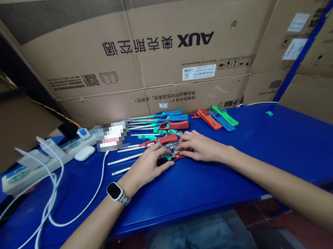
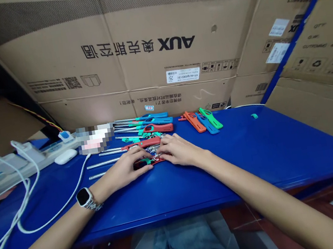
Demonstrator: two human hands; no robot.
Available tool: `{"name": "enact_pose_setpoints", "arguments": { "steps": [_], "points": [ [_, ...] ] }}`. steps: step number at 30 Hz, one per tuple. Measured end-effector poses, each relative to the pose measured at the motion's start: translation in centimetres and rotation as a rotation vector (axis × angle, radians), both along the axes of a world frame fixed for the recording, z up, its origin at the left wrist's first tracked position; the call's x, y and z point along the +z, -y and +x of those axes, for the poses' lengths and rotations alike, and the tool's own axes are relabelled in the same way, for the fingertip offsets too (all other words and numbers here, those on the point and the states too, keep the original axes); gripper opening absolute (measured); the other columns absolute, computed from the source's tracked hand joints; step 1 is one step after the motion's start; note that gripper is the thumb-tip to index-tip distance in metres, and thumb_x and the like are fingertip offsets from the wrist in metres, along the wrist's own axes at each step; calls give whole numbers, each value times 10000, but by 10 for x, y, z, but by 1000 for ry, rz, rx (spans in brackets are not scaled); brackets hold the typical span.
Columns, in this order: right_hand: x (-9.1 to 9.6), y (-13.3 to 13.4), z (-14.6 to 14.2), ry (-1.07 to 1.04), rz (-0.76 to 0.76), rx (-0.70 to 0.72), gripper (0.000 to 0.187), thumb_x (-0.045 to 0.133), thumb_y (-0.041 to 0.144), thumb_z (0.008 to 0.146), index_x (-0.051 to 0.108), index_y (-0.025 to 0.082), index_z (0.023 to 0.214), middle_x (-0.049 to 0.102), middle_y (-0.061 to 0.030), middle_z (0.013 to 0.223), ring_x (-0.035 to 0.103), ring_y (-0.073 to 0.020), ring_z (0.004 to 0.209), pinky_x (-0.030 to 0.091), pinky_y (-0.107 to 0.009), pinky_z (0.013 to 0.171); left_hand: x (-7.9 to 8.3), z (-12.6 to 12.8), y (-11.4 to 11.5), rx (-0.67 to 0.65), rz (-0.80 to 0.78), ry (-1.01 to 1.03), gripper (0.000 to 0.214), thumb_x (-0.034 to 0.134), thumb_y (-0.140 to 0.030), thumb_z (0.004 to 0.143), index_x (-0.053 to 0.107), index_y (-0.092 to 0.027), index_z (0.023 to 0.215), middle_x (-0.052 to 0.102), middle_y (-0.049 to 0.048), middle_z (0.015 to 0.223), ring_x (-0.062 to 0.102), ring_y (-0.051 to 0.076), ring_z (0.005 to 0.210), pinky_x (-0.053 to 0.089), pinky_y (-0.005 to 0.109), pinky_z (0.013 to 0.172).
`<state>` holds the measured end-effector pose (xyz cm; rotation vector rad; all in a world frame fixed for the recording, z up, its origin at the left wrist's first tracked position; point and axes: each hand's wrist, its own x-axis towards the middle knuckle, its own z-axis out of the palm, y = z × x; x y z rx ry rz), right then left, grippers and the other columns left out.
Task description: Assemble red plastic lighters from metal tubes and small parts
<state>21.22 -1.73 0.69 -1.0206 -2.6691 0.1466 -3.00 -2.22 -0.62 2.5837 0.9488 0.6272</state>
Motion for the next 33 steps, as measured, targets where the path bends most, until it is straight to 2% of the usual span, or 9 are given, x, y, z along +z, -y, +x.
{"name": "enact_pose_setpoints", "arguments": {
  "steps": [7,13,17,21,24,28,33],
  "points": [
    [-2,1,2,-33,-9,33,251,501,280,990,703,223,1128,627,-92,1026,548,-231,1035,409,-386,855,0,0,0,-4,-12,24,264,602,-424,920,670,-223,1076,621,74,1082,597,248,1062,486,410,964],
    [-8,5,2,-19,54,1,288,472,322,1002,706,230,1143,599,-92,989,532,-221,955,417,-373,815,-1,0,-1,0,-35,33,247,628,-405,909,670,-214,1060,624,72,1077,594,244,1053,484,395,940],
    [-7,9,1,-14,64,-32,284,485,334,996,721,247,1128,603,-93,986,533,-222,948,407,-377,810,2,0,1,-10,6,24,259,621,-423,912,660,-222,1071,629,66,1076,586,248,1063,479,387,932],
    [-2,7,-1,-52,64,-62,302,498,334,984,693,240,1194,610,-97,1024,551,-226,973,411,-386,833,8,-11,-6,84,78,68,285,526,-440,962,640,-201,1066,621,68,1032,598,225,960,484,381,878],
    [5,-5,-7,-111,79,-102,290,492,301,978,687,208,1173,620,-104,1056,567,-228,999,421,-382,862,9,-27,-19,205,139,67,247,470,-364,988,636,-184,1018,619,70,985,590,221,937,474,384,869],
    [11,-32,-26,-74,97,-122,295,548,329,945,661,189,1179,640,-122,1127,550,-259,1041,413,-388,849,3,-43,-35,303,170,-53,225,548,-321,936,631,-173,1084,631,96,1040,579,249,987,460,407,891],
    [7,-60,-46,42,21,-71,265,617,337,902,687,205,1121,690,-88,1115,526,-290,1052,371,-405,846,1,-43,-41,320,146,-121,225,613,-307,897,638,-186,1085,661,91,1040,585,256,973,460,407,876]
  ]
}}
